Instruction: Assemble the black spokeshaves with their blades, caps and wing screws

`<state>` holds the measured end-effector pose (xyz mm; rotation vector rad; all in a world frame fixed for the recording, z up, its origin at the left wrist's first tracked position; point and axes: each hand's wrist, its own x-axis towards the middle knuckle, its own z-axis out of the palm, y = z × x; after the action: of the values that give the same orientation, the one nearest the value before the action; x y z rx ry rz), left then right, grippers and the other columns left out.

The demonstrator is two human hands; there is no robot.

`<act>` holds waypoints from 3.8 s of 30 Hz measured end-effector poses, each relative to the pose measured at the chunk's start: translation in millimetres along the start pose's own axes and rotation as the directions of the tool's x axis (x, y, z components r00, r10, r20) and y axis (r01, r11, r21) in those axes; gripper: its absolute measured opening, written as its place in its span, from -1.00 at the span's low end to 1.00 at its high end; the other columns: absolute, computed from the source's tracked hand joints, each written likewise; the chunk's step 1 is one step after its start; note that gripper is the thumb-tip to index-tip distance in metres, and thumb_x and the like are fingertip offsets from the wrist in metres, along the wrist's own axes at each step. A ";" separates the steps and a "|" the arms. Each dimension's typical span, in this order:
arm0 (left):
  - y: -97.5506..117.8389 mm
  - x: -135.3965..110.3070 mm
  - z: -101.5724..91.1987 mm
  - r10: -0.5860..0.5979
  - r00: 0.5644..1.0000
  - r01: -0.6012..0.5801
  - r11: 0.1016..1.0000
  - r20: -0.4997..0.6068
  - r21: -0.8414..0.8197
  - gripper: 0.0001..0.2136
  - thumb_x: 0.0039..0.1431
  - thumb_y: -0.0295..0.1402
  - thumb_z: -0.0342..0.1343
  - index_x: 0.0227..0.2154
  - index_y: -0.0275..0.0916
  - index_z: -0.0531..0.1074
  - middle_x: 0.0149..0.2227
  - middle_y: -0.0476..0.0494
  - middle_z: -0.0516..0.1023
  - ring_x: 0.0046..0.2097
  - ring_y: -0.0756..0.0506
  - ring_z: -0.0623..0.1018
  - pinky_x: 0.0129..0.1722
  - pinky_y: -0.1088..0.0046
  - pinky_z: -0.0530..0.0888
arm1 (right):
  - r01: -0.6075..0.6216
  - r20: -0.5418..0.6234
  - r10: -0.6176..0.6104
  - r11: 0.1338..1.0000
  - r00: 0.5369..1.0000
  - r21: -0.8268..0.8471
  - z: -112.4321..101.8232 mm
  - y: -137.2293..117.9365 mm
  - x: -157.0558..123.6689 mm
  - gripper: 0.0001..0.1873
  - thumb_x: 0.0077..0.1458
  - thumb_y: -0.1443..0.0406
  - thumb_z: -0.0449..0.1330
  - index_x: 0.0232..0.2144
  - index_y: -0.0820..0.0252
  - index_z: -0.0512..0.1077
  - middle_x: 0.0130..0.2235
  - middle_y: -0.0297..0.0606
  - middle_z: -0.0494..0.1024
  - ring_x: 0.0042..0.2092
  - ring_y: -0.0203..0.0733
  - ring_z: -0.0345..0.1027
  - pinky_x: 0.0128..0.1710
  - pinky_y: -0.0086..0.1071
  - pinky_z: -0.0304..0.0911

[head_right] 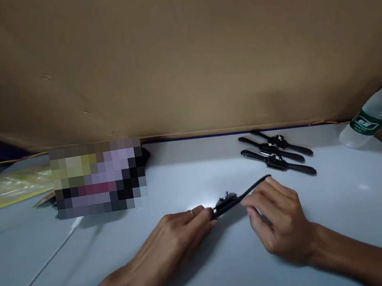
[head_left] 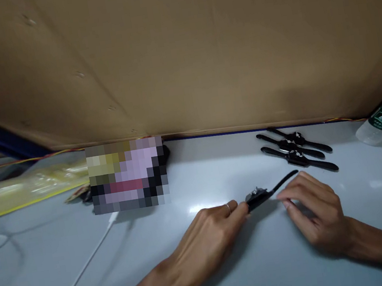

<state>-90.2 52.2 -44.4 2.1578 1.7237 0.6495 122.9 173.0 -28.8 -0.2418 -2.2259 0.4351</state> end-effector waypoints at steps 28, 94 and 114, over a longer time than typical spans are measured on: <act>4.3 0.3 8.9 0.251 0.968 -0.234 0.868 0.020 0.439 -0.94 0.40 -0.43 -0.04 -0.12 -0.24 0.28 -0.41 -0.02 0.48 -0.54 -0.05 0.46 -0.60 0.37 0.25 | -0.333 0.363 0.258 0.929 0.895 0.160 13.4 -2.5 9.5 -0.85 0.26 0.39 0.11 -0.32 0.15 0.47 -0.38 -0.33 0.54 -0.34 -0.26 0.37 -0.29 -0.32 0.25; 3.3 -1.6 -6.8 0.512 0.858 -0.448 0.727 0.022 0.521 -0.84 0.44 -0.45 -0.15 -0.24 -0.25 0.31 -0.49 0.01 0.44 -0.55 -0.04 0.37 -0.55 0.33 0.23 | -0.589 0.471 0.542 0.806 0.696 -0.058 -8.7 49.0 17.7 -0.89 0.17 0.22 0.18 -0.31 0.13 0.43 -0.50 -0.42 0.40 -0.46 -0.28 0.20 -0.42 -0.38 0.08; -41.9 18.2 -43.9 -0.507 0.839 0.509 0.608 -0.195 0.609 -0.68 0.45 -0.21 -0.22 -0.24 -0.23 0.38 -0.42 -0.19 0.56 -0.44 -0.22 0.56 -0.51 0.41 0.04 | -0.383 0.327 0.740 0.610 0.588 -0.694 -62.5 68.7 16.0 -0.71 0.09 0.45 0.07 -0.14 0.23 0.45 -0.10 -0.05 0.53 -0.20 -0.06 0.39 -0.32 -0.31 0.05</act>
<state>-144.9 77.7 -25.1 1.8097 2.7006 -0.1409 163.0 255.5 -7.1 -1.4018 -2.8231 0.1832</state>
